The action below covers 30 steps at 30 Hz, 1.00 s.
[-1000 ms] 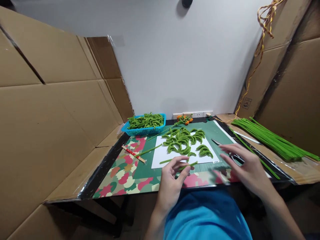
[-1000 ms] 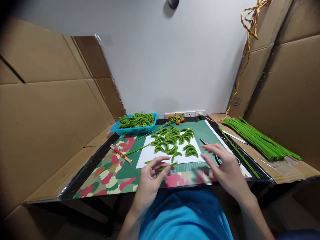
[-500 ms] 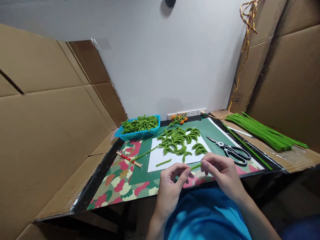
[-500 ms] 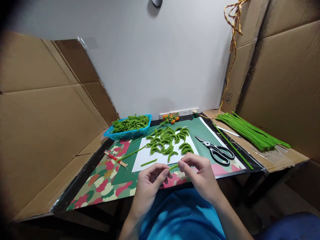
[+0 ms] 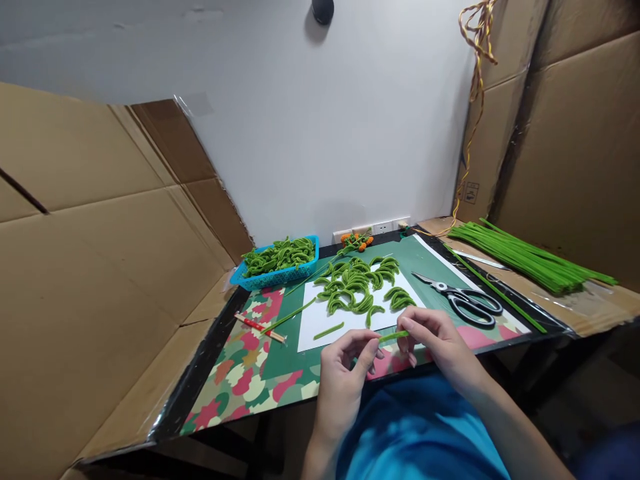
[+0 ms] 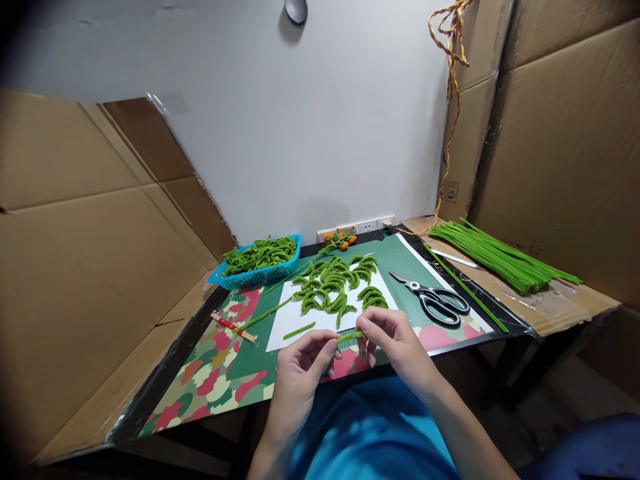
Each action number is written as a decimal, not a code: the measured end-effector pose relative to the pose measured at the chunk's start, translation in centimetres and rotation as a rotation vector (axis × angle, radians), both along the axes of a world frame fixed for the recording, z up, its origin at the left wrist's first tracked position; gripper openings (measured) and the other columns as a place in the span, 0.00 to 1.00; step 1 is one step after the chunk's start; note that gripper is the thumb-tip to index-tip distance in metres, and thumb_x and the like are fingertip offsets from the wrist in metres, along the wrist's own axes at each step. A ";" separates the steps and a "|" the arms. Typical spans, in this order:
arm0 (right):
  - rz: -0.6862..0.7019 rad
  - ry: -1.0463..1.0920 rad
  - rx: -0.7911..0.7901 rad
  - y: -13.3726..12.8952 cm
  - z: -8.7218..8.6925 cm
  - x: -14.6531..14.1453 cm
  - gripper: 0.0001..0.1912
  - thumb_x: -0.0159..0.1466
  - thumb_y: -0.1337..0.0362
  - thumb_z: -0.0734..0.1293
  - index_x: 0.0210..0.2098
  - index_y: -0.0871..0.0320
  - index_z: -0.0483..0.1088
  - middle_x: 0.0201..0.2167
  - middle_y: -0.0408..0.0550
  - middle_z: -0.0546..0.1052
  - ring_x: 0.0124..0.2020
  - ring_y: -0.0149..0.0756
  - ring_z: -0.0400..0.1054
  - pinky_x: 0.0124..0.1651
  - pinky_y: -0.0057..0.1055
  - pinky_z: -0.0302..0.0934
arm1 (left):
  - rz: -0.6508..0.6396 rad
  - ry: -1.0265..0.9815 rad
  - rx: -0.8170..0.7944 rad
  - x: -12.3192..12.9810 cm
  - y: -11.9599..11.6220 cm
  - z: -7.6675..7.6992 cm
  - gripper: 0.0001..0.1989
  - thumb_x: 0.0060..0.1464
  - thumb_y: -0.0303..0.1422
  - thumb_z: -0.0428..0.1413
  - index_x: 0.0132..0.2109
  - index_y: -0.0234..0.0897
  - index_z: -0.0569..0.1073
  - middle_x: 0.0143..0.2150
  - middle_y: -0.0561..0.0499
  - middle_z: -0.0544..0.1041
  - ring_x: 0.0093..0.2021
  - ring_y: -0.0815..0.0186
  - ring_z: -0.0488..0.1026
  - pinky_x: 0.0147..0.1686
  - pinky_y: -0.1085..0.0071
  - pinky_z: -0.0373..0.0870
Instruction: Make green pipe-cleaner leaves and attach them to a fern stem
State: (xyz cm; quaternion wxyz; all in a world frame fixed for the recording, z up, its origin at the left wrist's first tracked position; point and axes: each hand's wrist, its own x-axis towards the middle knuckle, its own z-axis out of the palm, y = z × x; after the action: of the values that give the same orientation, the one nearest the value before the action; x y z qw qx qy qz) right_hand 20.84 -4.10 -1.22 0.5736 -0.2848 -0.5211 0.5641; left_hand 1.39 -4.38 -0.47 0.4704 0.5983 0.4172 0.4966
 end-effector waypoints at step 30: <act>-0.214 -0.322 -0.041 0.2 -0.8 1.2 0.20 0.59 0.52 0.78 0.23 0.61 0.77 0.18 0.46 0.72 0.19 0.31 0.61 0.23 0.28 0.53 | 0.242 0.292 0.275 1.0 -0.7 -0.9 0.12 0.69 0.36 0.59 0.36 0.40 0.83 0.32 0.49 0.80 0.33 0.61 0.75 0.36 0.70 0.68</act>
State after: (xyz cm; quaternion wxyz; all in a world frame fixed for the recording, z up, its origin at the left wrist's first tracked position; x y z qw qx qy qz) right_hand 22.02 -3.85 -1.99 0.5336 -0.4370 -0.5613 0.4574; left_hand 2.43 -5.09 -1.38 0.2563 0.6679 0.4778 0.5097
